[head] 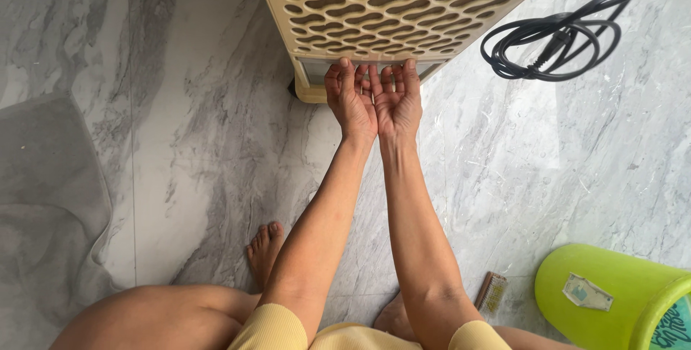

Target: The person services a portable evaporative air cooler on the floor. They unplug and coil the power cord, remove the rear grille and honeycomb cooling pad, take out the water tank, remove the ice packs, empty old water from the tank, pour fresh water from a bucket using a cup, and place the ice packs back into the tank.

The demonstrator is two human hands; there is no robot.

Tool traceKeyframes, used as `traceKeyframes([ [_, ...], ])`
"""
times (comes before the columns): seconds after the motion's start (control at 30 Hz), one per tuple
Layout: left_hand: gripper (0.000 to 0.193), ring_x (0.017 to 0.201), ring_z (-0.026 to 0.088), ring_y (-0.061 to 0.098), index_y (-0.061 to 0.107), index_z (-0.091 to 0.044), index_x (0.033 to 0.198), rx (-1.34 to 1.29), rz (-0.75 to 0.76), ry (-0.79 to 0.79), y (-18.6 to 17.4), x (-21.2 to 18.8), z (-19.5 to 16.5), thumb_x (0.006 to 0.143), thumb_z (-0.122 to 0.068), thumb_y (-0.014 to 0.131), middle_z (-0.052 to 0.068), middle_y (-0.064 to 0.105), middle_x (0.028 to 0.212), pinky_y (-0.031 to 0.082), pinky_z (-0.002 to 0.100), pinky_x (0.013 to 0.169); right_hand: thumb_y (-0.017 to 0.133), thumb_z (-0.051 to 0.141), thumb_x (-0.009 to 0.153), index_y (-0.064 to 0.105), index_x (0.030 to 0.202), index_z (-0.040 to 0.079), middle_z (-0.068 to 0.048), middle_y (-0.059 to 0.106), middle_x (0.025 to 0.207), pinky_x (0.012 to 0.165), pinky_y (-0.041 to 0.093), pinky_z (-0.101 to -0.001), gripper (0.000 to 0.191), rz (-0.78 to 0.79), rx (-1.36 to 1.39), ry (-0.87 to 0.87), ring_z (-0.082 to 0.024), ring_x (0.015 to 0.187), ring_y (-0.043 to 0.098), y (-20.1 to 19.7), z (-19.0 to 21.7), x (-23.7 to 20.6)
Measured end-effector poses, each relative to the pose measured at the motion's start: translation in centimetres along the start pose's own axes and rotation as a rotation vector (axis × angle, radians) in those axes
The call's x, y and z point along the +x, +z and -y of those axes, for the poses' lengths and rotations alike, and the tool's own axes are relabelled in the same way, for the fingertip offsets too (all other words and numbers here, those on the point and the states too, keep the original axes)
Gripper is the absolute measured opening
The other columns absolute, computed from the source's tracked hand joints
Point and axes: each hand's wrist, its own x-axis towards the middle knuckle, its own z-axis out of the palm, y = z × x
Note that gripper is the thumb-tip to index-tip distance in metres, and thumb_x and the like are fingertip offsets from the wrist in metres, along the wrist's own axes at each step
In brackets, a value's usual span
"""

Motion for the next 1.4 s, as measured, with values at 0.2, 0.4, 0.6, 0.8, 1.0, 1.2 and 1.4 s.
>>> traceKeyframes([
  [0.2,0.078,0.115,0.016,0.052,0.057,-0.006,0.134,0.03,0.055,-0.074,-1.8,1.2,-0.3,0.084,-0.059,0.083,0.003,0.056,0.126,0.046,0.036,0.102,0.092,0.037,0.073,0.024,0.15,0.005,-0.022,0.035,0.149,0.111,0.054,-0.0562,0.107,-0.261,-0.062,0.18,-0.041,0.142,0.041,-0.6,-0.2,0.6],
  [0.4,0.093,0.124,0.018,0.051,0.05,-0.001,0.145,-0.129,0.185,-0.226,-2.1,2.0,-0.5,0.083,-0.061,0.084,0.007,0.053,0.131,0.042,0.036,0.115,0.095,0.048,0.072,0.021,0.158,-0.008,-0.026,0.031,0.163,0.123,0.042,-0.0559,0.126,0.034,0.059,0.285,-0.042,0.154,0.034,-0.6,-0.3,1.1],
  [0.6,0.094,0.13,0.019,0.05,0.047,-0.003,0.147,-0.111,0.213,-0.236,-2.4,2.0,-1.0,0.083,-0.062,0.082,0.007,0.053,0.133,0.041,0.037,0.118,0.09,0.052,0.075,0.037,0.148,-0.008,-0.024,0.046,0.146,0.119,0.045,-0.0581,0.108,0.02,-0.007,0.201,-0.038,0.139,0.048,-0.2,-0.7,0.7],
  [0.8,0.092,0.118,0.015,0.047,0.05,-0.009,0.148,0.033,0.244,-0.192,-1.8,2.6,-1.3,0.083,-0.065,0.082,0.002,0.051,0.134,0.041,0.035,0.102,0.09,0.059,0.077,0.04,0.149,-0.007,-0.02,0.046,0.139,0.112,0.048,-0.0569,0.11,0.087,-0.062,0.176,-0.032,0.127,0.048,0.3,-0.9,0.6],
  [1.0,0.095,0.115,0.012,0.047,0.055,-0.009,0.143,0.153,0.176,-0.169,-0.8,2.2,-1.0,0.077,-0.072,0.081,0.0,0.054,0.134,0.038,0.033,0.093,0.089,0.062,0.071,0.037,0.149,-0.006,-0.021,0.044,0.145,0.112,0.047,-0.0604,0.116,0.046,-0.12,0.135,-0.033,0.135,0.048,1.0,-1.0,0.6],
  [1.2,0.1,0.11,0.014,0.048,0.054,-0.008,0.146,0.179,0.125,-0.172,-0.6,2.4,-1.0,0.075,-0.074,0.079,0.003,0.053,0.13,0.042,0.032,0.087,0.087,0.07,0.064,0.036,0.149,-0.007,-0.024,0.044,0.145,0.107,0.049,-0.0604,0.125,0.018,-0.174,0.109,-0.035,0.133,0.049,1.2,-1.5,0.7],
  [1.4,0.104,0.101,0.014,0.055,0.05,-0.014,0.148,0.216,0.033,-0.23,-0.8,0.9,-1.5,0.069,-0.075,0.078,0.005,0.054,0.121,0.054,0.032,0.079,0.09,0.074,0.065,0.042,0.145,-0.015,-0.025,0.042,0.121,0.087,0.055,-0.0569,0.128,-0.114,-0.218,0.118,-0.03,0.096,0.044,0.6,-1.6,0.6],
])
